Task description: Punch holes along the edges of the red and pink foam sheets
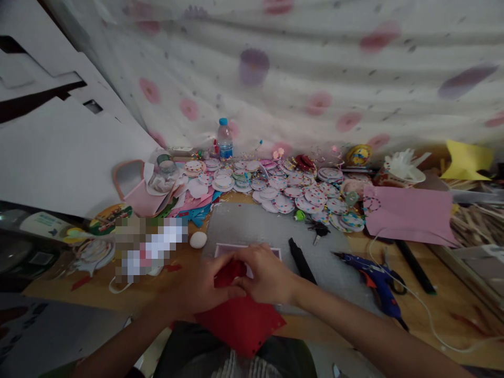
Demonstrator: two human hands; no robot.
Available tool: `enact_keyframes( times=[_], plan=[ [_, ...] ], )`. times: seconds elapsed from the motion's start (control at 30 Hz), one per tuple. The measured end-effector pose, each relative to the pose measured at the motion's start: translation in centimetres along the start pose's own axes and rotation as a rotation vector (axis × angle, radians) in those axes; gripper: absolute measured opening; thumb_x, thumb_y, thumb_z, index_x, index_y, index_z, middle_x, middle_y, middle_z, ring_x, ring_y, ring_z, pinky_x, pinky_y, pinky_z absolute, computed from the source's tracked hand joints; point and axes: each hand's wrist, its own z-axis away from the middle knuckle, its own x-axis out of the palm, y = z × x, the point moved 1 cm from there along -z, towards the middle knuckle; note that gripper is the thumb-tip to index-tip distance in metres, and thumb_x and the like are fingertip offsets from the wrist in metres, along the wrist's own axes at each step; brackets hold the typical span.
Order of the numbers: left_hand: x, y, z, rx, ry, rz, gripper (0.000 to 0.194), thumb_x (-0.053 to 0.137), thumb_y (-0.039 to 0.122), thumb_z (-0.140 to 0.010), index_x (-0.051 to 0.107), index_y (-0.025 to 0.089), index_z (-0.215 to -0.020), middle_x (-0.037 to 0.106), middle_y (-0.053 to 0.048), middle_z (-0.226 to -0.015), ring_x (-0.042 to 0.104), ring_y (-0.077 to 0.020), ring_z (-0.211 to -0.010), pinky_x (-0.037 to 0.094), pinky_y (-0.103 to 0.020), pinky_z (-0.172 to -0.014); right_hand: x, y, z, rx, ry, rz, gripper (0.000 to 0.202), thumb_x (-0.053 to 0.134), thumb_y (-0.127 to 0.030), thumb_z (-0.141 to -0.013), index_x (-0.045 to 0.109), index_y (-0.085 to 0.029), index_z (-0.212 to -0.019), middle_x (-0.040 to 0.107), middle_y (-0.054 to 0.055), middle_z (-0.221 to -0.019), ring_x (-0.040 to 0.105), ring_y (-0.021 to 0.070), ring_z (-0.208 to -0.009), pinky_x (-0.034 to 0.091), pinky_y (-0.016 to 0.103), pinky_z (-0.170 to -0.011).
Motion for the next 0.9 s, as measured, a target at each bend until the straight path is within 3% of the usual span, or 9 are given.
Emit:
enact_keyframes(
  times=[0.57,0.9],
  plan=[
    [0.9,-2.3,-0.5,0.054,0.033,-0.017,0.043,0.064,0.031,-0.078,0.054,0.020,-0.117,0.067,-0.007,-0.106,0.062,-0.0224,-0.096,0.048,-0.034,-0.084,2.1,1.6,-0.7,-0.013,0.028,-0.035,0.020,0.060,-0.011,-0.070,0.058,-0.017,-0.089,0.063,0.003,-0.082,0.054,0.0177,-0.077,0.034,0.033,-0.075],
    [0.6,-1.7,-0.6,0.044,0.019,-0.021,0.042,0.066,0.031,-0.078,0.054,0.020,-0.117,0.067,-0.006,-0.109,0.062,-0.0214,-0.100,0.047,-0.032,-0.086,2.3,1.6,-0.6,-0.045,0.055,-0.064,0.022,0.057,-0.008,-0.069,0.058,-0.016,-0.089,0.063,0.002,-0.082,0.054,0.0165,-0.077,0.034,0.034,-0.078]
  ],
)
